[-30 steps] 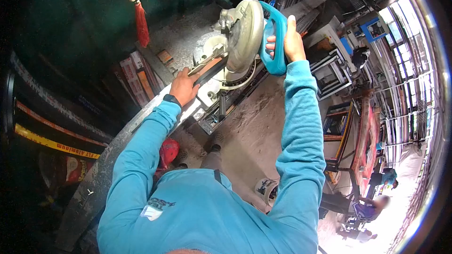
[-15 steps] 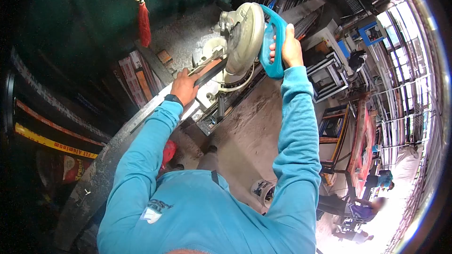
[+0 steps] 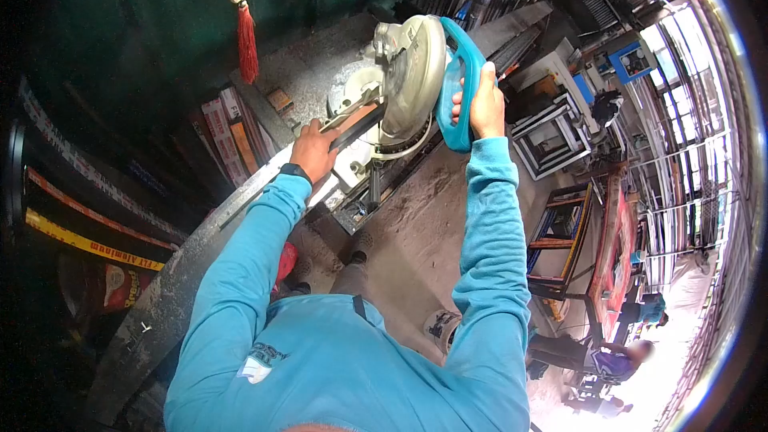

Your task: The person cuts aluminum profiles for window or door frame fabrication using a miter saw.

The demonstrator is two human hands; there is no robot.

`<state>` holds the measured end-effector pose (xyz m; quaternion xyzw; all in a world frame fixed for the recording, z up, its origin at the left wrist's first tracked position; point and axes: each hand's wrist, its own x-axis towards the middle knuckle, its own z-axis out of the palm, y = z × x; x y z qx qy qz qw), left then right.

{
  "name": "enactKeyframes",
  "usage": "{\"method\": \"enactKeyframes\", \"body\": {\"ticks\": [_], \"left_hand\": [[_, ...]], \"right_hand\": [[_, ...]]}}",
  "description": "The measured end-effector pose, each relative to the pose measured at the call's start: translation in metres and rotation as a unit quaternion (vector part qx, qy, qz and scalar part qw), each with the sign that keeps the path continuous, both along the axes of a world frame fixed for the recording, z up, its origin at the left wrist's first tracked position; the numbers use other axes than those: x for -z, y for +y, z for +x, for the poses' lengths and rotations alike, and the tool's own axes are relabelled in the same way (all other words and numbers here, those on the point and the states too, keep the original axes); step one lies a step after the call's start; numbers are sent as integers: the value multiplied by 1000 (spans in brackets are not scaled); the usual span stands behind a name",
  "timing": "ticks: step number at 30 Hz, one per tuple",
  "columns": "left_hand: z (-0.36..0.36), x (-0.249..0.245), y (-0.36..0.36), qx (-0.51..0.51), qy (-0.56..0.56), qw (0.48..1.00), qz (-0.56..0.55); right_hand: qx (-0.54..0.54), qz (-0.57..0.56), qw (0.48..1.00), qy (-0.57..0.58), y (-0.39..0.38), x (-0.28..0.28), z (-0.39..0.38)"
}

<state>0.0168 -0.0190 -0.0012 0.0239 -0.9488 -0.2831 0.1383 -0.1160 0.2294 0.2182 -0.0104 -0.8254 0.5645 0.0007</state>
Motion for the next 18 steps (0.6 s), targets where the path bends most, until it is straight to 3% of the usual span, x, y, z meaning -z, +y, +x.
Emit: {"method": "enactKeyframes", "body": {"ticks": [18], "left_hand": [[0, 0, 0, 1, -2, 1000, 10]], "right_hand": [[6, -3, 1000, 20, 1, 13, 8]]}}
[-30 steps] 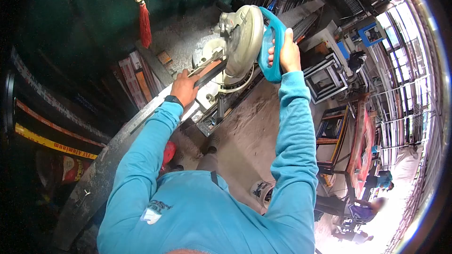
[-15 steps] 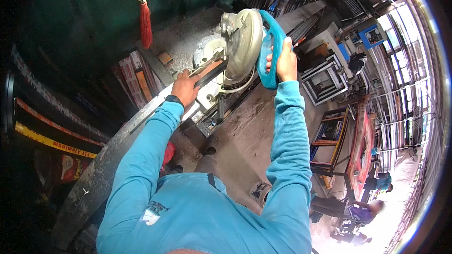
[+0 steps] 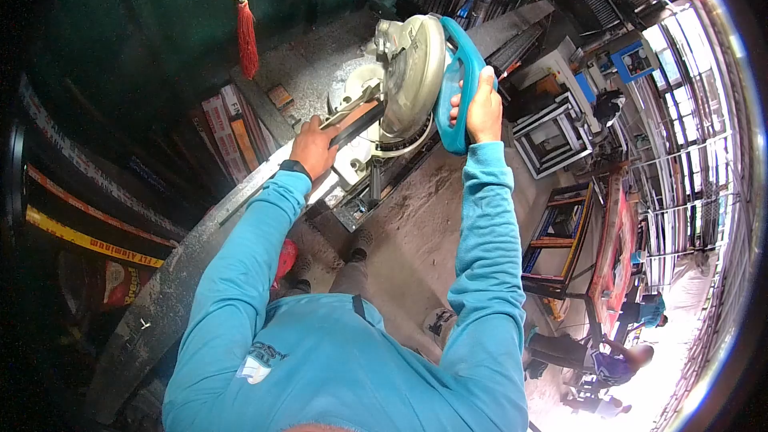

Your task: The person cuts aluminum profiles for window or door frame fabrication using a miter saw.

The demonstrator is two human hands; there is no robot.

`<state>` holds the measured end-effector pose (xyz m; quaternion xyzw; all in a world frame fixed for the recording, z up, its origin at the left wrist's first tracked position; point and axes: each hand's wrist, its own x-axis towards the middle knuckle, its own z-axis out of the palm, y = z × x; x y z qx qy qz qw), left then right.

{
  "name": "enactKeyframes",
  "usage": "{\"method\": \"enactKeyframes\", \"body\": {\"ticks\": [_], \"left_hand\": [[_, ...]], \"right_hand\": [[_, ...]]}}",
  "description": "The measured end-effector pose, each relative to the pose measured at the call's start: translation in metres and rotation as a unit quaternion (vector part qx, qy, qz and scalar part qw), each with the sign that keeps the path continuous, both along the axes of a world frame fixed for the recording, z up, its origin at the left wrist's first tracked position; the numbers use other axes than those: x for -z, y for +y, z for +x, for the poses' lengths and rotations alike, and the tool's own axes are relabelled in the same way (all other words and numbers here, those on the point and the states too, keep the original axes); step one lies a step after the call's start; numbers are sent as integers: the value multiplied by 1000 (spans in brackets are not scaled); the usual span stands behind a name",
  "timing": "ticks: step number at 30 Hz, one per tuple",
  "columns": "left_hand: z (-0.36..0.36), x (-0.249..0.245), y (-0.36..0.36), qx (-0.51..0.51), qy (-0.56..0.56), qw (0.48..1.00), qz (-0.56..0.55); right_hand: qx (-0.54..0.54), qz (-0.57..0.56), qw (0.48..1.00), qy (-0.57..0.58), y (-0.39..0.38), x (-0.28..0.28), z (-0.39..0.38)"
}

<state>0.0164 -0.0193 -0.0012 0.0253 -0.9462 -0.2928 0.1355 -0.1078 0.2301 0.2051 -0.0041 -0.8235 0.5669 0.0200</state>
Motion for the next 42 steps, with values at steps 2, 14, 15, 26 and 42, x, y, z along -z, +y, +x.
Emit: {"method": "enactKeyframes", "body": {"ticks": [2, 14, 15, 26, 42], "left_hand": [[0, 1, 0, -3, 13, 1000, -4], [-2, 0, -1, -1, -21, 1000, 6], [-1, 0, -1, -1, -23, 1000, 8], [-1, 0, -1, 1, -19, 1000, 22], [0, -7, -1, 1, -43, 999, 15]], "right_hand": [[-3, -1, 1000, 1, 0, 1, 0], [-12, -12, 1000, 23, 1, 20, 16], [-13, -15, 999, 27, 2, 23, 16], [-2, -38, 998, 49, 5, 48, 23], [2, -21, 997, 78, 10, 68, 27]]}}
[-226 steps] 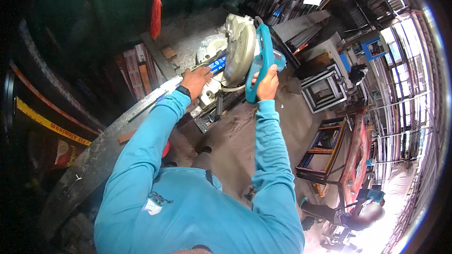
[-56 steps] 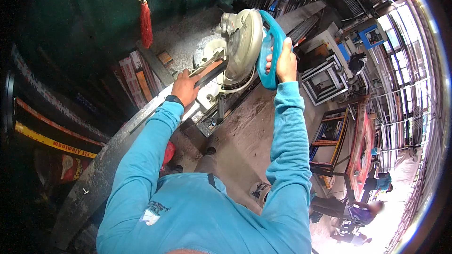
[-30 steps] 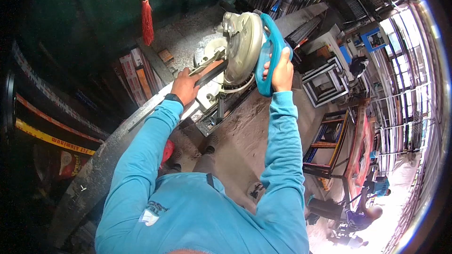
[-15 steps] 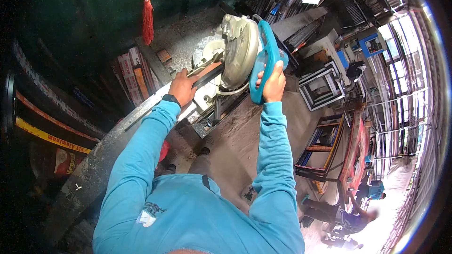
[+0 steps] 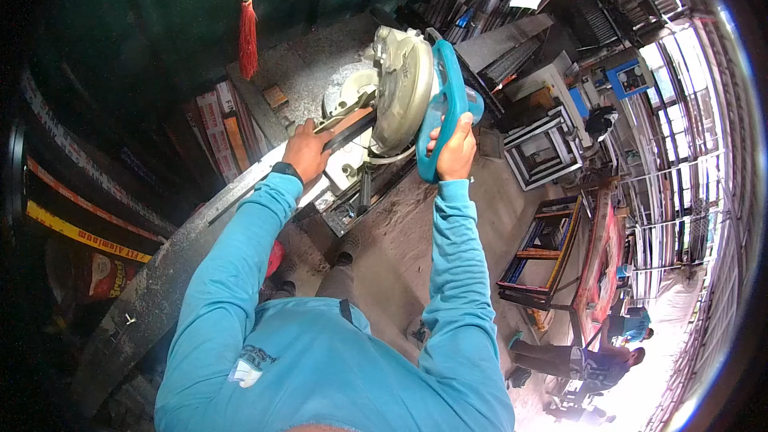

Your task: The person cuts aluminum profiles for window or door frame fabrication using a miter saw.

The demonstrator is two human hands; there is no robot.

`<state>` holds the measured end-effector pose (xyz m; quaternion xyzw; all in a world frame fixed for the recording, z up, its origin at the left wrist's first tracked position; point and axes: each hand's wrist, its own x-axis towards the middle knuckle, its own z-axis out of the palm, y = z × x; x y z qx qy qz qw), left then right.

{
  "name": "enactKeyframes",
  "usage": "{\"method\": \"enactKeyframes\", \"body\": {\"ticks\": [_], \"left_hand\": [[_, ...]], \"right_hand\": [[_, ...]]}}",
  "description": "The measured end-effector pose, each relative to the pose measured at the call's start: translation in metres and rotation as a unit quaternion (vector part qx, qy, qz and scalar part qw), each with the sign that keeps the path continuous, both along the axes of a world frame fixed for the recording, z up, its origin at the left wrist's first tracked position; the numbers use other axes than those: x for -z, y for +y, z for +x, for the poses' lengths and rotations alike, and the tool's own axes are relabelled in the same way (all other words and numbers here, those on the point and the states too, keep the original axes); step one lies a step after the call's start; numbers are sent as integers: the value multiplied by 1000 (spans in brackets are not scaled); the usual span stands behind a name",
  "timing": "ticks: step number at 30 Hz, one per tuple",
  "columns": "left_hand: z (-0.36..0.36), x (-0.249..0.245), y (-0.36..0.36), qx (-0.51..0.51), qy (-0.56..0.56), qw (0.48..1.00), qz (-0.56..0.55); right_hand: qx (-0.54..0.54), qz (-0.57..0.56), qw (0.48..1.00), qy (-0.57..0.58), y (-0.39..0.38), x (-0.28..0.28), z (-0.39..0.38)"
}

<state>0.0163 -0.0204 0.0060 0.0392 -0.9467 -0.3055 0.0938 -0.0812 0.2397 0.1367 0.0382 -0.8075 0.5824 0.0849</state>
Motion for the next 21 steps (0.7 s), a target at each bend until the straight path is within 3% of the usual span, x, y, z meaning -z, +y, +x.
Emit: {"method": "enactKeyframes", "body": {"ticks": [21], "left_hand": [[-1, 7, 1, -1, 21, 1000, -4]], "right_hand": [[-3, -15, 1000, 9, 0, 10, 5]]}}
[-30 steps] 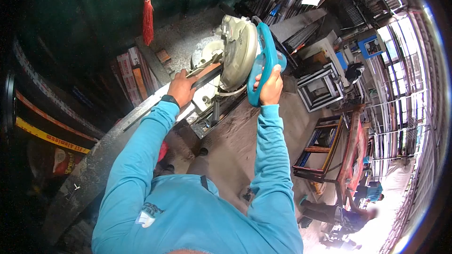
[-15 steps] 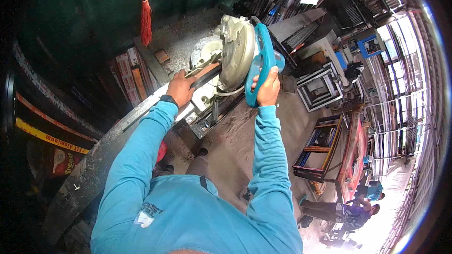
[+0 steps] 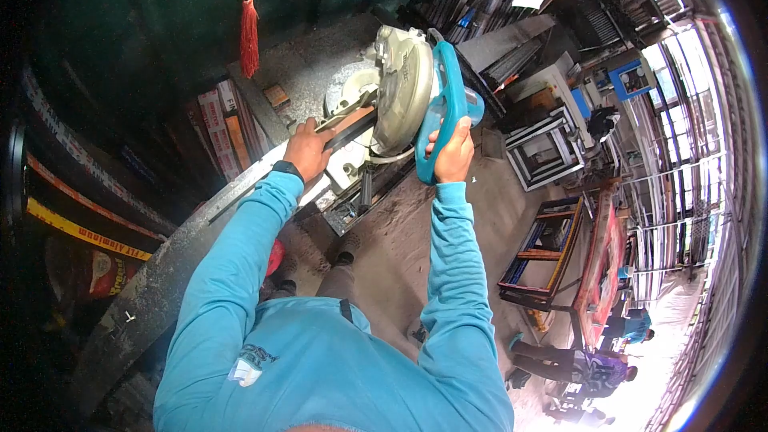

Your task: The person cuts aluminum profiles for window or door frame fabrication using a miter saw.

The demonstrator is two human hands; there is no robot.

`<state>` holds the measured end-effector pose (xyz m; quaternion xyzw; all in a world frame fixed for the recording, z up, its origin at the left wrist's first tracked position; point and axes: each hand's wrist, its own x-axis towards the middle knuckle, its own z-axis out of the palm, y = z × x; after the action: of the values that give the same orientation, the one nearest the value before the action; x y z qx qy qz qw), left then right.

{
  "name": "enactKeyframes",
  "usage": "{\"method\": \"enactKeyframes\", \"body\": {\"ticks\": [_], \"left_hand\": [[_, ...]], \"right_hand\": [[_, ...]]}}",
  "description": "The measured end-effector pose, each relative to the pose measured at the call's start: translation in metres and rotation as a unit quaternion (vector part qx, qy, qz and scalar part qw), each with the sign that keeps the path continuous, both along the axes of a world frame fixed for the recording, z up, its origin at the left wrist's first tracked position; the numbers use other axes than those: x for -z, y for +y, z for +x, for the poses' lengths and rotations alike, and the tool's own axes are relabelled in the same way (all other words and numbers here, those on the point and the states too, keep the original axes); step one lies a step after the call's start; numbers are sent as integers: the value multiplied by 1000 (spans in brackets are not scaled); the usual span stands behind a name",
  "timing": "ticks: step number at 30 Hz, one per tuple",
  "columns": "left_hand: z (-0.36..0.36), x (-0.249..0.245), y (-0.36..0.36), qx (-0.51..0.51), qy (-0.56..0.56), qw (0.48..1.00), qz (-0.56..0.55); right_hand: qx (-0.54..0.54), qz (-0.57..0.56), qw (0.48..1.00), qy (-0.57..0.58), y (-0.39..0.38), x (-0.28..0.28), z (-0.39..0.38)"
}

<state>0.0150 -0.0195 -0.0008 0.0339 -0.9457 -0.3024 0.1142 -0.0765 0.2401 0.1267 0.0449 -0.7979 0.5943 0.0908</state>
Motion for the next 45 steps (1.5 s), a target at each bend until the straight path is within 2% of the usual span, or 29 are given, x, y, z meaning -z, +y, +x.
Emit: {"method": "enactKeyframes", "body": {"ticks": [5, 8, 13, 17, 25, 35, 45], "left_hand": [[1, 3, 0, -1, 2, 1000, 2], [-1, 2, -2, 1, 3, 1000, -4], [-1, 5, 0, -3, 10, 1000, -8], [-2, 5, -1, -1, -4, 1000, -14], [-1, 4, 1, -7, -3, 1000, -13], [-1, 4, 0, -3, 0, 1000, -9], [0, 0, 0, -4, -8, 1000, 2]], "right_hand": [[6, -9, 1000, 18, 2, 25, 3], [-5, 5, 1000, 12, 2, 11, -1], [-31, 27, 996, -76, -8, -78, -33], [-36, 44, 991, -119, -12, -113, -55], [-25, 39, 992, -120, -14, -112, -50], [-25, 27, 996, -81, -5, -75, -36], [-19, 12, 997, -74, -8, -64, -22]]}}
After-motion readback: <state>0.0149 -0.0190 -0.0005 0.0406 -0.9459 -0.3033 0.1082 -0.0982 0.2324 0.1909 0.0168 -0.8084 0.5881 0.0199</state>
